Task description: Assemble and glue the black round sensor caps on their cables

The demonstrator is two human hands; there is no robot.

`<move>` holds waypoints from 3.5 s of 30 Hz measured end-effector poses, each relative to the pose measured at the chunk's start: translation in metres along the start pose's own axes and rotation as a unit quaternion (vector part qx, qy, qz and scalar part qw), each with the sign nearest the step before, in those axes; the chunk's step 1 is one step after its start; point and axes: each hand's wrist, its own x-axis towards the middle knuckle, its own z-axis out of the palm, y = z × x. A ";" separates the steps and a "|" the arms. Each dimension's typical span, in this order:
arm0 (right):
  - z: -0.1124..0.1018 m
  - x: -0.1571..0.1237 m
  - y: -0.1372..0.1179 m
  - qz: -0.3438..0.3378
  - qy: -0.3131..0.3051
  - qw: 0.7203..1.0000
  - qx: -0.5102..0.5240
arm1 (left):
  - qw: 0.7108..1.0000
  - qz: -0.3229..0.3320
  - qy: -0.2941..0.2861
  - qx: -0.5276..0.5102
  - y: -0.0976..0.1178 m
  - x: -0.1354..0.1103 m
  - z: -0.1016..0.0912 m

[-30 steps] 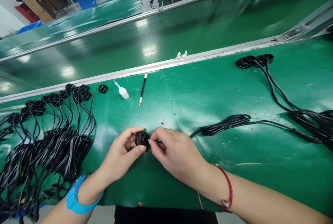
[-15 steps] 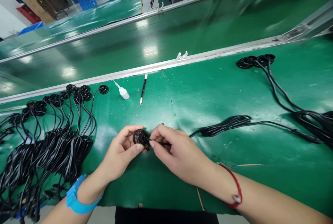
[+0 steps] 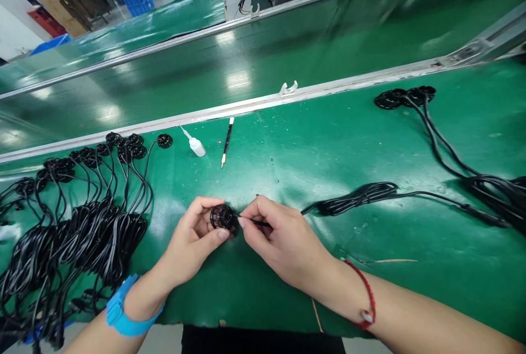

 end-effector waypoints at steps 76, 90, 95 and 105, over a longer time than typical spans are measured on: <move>-0.006 0.004 -0.002 0.051 -0.069 0.996 0.033 | 0.996 0.007 0.033 0.078 -0.001 -0.003 -0.002; -0.007 0.003 -0.003 0.035 -0.060 0.993 0.092 | 0.988 -0.119 -0.076 -0.066 0.005 0.001 -0.006; -0.008 0.003 -0.003 -0.005 -0.061 0.995 0.079 | 0.968 -0.161 -0.105 -0.161 0.002 0.000 -0.008; -0.009 0.003 -0.004 -0.032 -0.072 0.994 0.080 | 0.983 -0.114 -0.069 -0.129 0.006 0.002 -0.005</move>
